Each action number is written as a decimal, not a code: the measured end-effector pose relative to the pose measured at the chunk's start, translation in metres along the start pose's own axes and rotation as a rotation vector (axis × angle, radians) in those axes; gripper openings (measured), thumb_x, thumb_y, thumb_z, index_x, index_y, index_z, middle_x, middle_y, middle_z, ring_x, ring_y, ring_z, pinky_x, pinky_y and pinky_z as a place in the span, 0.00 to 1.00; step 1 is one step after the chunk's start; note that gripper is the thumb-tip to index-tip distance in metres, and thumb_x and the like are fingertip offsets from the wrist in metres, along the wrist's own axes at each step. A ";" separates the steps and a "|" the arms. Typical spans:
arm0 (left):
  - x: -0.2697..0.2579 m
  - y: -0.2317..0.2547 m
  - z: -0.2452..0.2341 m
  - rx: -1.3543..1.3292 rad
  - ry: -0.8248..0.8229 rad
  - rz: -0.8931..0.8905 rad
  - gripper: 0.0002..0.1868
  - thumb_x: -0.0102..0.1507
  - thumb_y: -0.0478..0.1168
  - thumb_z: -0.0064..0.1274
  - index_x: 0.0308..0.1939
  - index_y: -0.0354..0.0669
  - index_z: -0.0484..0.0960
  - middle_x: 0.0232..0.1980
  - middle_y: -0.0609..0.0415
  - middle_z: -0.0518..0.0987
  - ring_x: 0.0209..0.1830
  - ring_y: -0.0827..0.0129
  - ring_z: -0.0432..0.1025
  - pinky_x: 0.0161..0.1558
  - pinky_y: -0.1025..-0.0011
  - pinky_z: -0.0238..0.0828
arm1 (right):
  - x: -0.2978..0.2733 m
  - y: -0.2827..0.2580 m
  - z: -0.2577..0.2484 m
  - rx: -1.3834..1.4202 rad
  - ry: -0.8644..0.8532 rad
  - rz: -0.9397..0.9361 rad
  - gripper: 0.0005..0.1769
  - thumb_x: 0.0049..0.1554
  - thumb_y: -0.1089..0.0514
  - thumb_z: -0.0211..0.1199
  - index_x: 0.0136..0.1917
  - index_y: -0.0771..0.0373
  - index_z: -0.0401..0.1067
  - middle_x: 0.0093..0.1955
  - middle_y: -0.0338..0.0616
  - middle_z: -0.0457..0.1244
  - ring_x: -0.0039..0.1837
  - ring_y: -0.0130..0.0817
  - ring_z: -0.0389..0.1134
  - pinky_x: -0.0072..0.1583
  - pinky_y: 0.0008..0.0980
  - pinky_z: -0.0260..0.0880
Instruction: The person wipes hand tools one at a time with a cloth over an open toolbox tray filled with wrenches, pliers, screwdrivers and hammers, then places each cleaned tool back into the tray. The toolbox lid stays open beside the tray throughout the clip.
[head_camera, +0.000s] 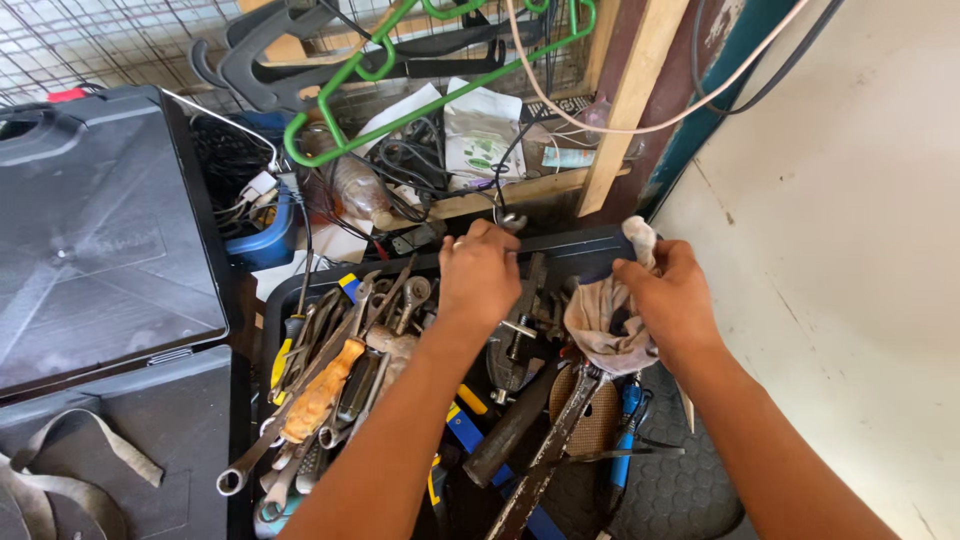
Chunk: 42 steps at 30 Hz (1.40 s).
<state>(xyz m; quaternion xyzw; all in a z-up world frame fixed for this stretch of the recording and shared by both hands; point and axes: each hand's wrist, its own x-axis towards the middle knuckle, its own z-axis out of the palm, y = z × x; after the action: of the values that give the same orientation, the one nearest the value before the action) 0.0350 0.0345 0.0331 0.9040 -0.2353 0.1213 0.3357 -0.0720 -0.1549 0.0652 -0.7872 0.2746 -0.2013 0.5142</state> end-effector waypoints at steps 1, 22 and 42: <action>-0.003 0.008 -0.005 -0.054 0.029 0.018 0.06 0.61 0.34 0.54 0.42 0.44 0.83 0.48 0.49 0.78 0.52 0.51 0.75 0.65 0.48 0.59 | -0.001 -0.004 -0.001 0.013 -0.012 0.000 0.24 0.53 0.54 0.70 0.57 0.69 0.70 0.42 0.43 0.67 0.43 0.28 0.66 0.45 0.32 0.67; -0.066 0.083 -0.016 -1.131 -0.132 -0.152 0.19 0.64 0.28 0.48 0.59 0.36 0.80 0.51 0.46 0.83 0.49 0.67 0.76 0.52 0.71 0.74 | -0.040 -0.032 -0.012 0.517 -0.286 0.168 0.20 0.64 0.47 0.58 0.57 0.64 0.78 0.46 0.41 0.71 0.43 0.29 0.69 0.45 0.29 0.70; -0.044 0.089 -0.033 -1.623 -0.092 -0.583 0.19 0.64 0.42 0.59 0.59 0.44 0.84 0.41 0.62 0.76 0.37 0.78 0.67 0.34 0.79 0.62 | -0.074 -0.022 0.006 0.428 -0.590 0.264 0.22 0.61 0.45 0.61 0.48 0.70 0.77 0.41 0.46 0.72 0.39 0.29 0.71 0.41 0.30 0.70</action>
<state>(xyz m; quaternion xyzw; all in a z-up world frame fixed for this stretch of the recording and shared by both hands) -0.0495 0.0126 0.0900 0.4128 -0.0212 -0.2122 0.8855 -0.1204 -0.0965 0.0811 -0.6442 0.1653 0.0489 0.7452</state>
